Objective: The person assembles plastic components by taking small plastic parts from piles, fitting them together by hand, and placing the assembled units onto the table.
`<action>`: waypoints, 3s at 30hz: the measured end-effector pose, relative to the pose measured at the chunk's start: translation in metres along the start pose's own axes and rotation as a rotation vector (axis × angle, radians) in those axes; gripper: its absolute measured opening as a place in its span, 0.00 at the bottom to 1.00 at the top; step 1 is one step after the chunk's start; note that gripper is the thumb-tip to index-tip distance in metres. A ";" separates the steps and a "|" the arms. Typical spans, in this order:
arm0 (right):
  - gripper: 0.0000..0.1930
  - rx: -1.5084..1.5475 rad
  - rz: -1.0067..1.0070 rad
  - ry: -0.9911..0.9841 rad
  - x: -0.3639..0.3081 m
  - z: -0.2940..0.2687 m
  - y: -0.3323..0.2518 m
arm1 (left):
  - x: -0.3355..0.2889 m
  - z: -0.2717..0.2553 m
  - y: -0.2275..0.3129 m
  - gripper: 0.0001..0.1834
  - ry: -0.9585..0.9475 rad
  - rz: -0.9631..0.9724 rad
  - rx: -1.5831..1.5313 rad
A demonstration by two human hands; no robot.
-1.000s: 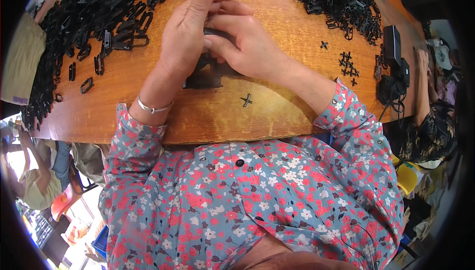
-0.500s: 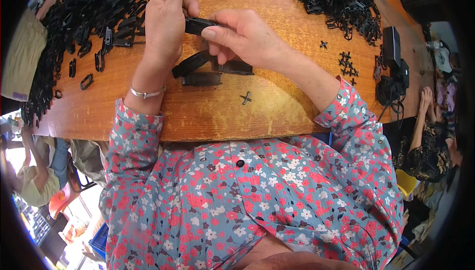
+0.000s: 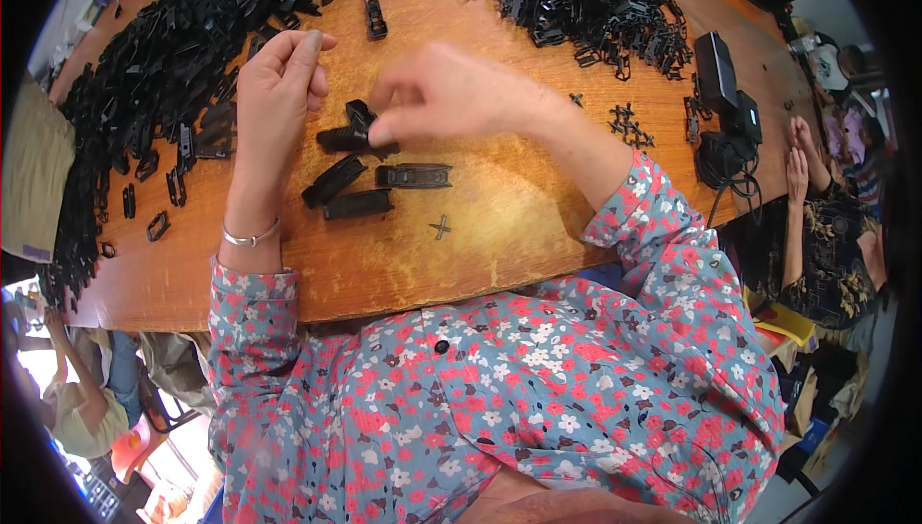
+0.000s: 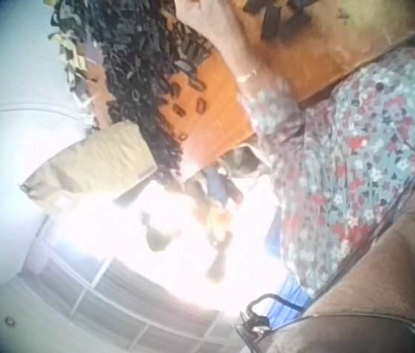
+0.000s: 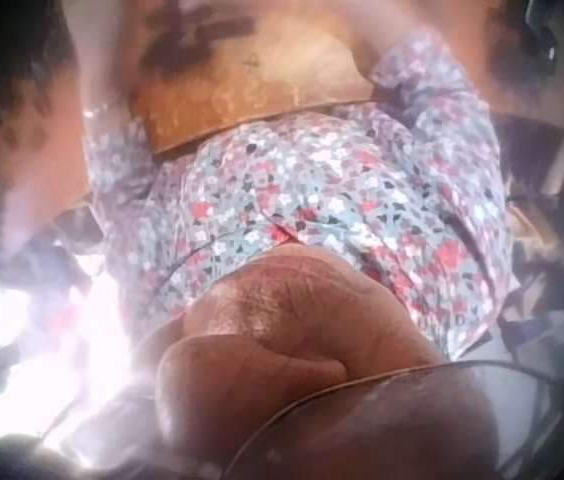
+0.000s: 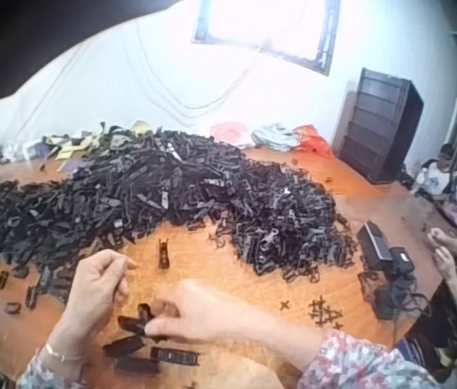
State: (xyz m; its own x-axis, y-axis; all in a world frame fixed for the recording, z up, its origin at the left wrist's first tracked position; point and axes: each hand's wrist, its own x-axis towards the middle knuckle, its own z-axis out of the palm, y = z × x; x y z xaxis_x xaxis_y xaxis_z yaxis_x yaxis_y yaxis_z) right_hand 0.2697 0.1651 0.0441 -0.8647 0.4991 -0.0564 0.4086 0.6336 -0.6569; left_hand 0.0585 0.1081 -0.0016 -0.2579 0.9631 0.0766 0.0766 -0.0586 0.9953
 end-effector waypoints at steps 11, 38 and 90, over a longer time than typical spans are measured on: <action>0.12 -0.828 0.192 0.600 0.021 -0.026 0.099 | 0.010 -0.058 -0.013 0.16 0.269 0.329 1.162; 0.08 -0.549 -0.008 0.522 0.015 -0.014 0.067 | 0.011 -0.038 -0.021 0.15 0.200 0.547 1.164; 0.05 -0.473 -0.542 0.600 0.008 -0.007 0.006 | -0.012 0.007 0.000 0.15 -0.414 -0.277 -0.624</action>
State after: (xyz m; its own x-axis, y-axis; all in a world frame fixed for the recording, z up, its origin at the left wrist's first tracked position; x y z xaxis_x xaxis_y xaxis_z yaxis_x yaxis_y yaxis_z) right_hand 0.2672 0.1775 0.0450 -0.7306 0.2036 0.6518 0.1844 0.9779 -0.0987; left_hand 0.0683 0.0985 -0.0033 0.1997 0.9762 -0.0847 -0.5231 0.1793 0.8332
